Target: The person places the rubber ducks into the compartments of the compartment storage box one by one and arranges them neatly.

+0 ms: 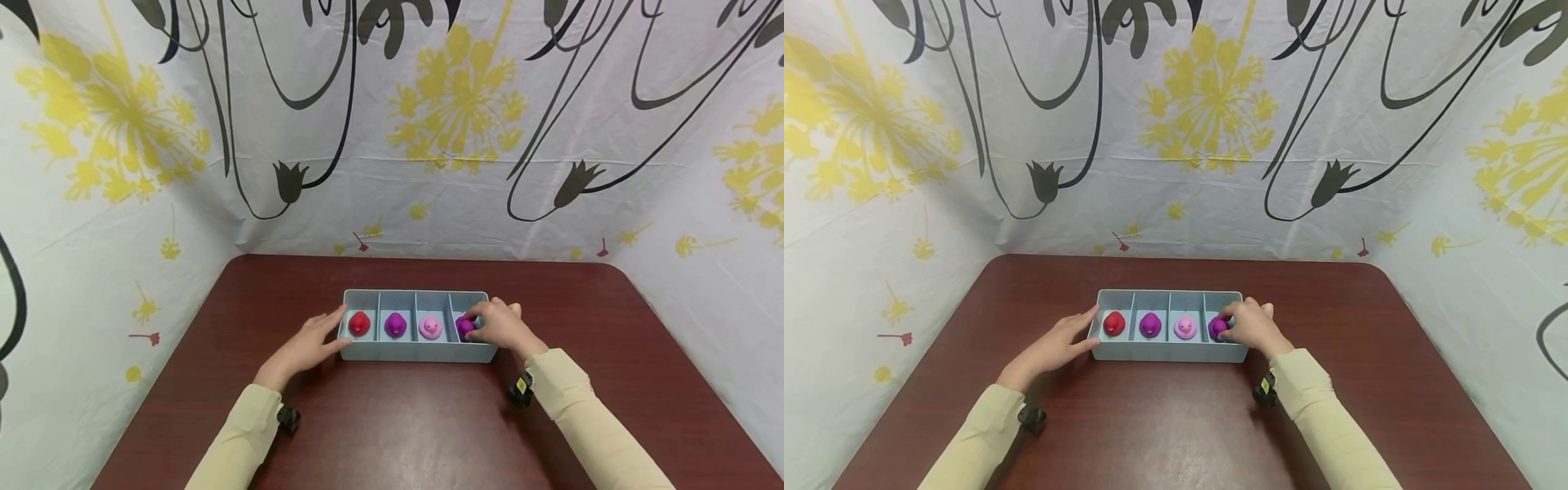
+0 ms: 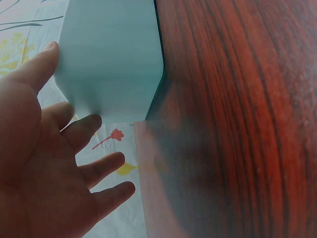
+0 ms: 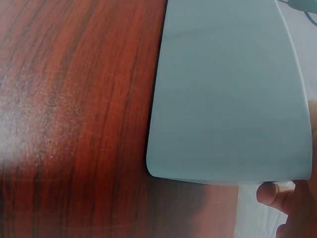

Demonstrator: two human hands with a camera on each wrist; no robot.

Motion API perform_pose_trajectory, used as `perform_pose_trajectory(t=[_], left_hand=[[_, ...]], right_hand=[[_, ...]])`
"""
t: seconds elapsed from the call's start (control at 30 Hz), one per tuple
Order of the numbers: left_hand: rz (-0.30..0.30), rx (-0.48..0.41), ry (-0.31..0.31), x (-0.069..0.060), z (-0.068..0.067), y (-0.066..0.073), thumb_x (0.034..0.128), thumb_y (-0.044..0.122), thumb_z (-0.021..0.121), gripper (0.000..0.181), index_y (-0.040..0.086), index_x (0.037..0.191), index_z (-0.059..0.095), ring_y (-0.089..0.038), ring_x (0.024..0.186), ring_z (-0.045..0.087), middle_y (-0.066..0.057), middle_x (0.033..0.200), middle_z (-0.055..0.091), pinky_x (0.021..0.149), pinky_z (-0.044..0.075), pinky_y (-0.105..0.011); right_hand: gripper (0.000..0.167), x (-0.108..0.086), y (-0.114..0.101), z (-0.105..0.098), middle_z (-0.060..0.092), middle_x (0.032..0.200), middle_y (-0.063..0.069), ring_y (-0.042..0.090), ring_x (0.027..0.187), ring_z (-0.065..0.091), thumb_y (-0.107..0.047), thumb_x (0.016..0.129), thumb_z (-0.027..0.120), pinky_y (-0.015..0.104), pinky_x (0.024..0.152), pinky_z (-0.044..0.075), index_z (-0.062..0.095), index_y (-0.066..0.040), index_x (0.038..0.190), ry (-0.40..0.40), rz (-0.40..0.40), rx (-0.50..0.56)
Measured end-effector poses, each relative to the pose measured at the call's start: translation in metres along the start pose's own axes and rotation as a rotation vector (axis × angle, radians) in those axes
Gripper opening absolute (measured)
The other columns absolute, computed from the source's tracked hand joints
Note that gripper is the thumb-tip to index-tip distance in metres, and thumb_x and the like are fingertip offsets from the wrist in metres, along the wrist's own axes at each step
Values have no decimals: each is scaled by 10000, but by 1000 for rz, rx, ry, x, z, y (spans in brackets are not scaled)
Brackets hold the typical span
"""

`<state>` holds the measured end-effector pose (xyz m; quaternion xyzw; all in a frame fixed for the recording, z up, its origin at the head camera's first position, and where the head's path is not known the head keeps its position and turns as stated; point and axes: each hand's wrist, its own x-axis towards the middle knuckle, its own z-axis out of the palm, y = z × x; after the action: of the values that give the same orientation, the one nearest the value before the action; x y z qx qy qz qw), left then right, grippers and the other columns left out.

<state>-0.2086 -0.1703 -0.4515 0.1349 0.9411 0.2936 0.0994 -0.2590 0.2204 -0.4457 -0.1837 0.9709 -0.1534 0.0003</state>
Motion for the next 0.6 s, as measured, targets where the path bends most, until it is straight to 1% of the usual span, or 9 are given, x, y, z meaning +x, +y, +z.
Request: perform_pose_trajectory(t=[0.17,0.33,0.47,0.6], left_hand=[[7,-6,-3,5,1,4,892,544,574,778,297,1531,204,-368,1436,214,-36,1568,284,1075,305,-611],[28,2,-10,11,2,6,899,541,567,773,291,1532,201,-365,1438,210,-28,1574,271,1078,307,-604],[48,31,-22,13,1,5,907,533,559,778,252,1536,198,-372,1437,210,-31,1590,223,1103,281,-585],[77,53,-20,12,-2,4,916,520,554,779,199,1536,207,-400,1433,207,-74,1601,171,1121,234,-593]], right_hand=[[322,-4,2,-3,712,1015,15,231,894,494,-284,700,843,420,670,228,759,-180,994,-5,15,-23],[339,-6,4,-7,711,1043,29,230,897,485,-291,697,842,429,677,229,759,-186,1008,-3,18,-37],[366,-7,4,-8,710,1075,22,208,879,469,-345,732,815,418,669,220,749,-180,1052,-11,21,-26],[405,-8,2,-13,698,1129,29,220,897,487,-386,788,758,418,672,226,722,-153,1116,12,12,4]])
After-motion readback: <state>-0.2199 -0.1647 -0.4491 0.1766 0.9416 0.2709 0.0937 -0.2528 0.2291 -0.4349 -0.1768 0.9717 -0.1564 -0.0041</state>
